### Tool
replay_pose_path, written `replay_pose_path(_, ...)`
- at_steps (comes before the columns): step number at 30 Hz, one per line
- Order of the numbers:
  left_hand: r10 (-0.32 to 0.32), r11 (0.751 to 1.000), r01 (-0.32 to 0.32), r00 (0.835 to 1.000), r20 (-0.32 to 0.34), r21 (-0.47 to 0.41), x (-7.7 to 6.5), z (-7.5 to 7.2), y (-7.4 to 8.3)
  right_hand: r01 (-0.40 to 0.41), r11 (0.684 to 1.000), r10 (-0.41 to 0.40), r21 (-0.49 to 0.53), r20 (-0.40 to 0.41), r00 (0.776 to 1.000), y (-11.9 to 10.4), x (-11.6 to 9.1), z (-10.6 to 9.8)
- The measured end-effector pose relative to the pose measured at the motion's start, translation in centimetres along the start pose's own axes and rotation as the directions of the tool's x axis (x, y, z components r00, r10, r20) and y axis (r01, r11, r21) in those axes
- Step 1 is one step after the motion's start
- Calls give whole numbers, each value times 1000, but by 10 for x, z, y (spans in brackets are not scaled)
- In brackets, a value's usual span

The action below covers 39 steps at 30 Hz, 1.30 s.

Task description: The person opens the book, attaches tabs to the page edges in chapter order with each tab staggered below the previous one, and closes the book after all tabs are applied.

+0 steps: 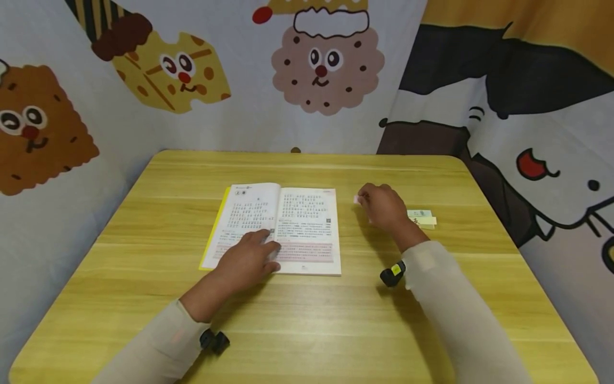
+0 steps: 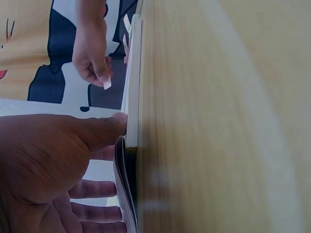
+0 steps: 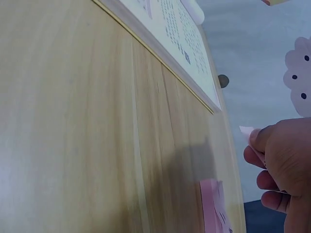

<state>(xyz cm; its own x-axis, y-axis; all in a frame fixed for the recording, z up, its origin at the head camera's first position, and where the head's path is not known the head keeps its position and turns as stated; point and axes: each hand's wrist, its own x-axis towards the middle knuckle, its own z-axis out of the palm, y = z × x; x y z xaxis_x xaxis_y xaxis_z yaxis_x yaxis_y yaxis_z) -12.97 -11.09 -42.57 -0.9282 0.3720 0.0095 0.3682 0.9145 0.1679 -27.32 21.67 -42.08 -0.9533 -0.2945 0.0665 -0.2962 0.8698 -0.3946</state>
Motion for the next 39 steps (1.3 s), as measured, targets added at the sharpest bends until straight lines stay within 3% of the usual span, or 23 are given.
replay_pose_path(21, -5, 1000, 6, 1000, 0, -9, -1, -2, 0, 48, 994, -48, 102, -7, 999, -23, 29, 19)
replay_pose_path(39, -30, 999, 30, 999, 42, -12, 2, -2, 1, -6, 991, 6, 131, 0, 1000, -34, 44, 35)
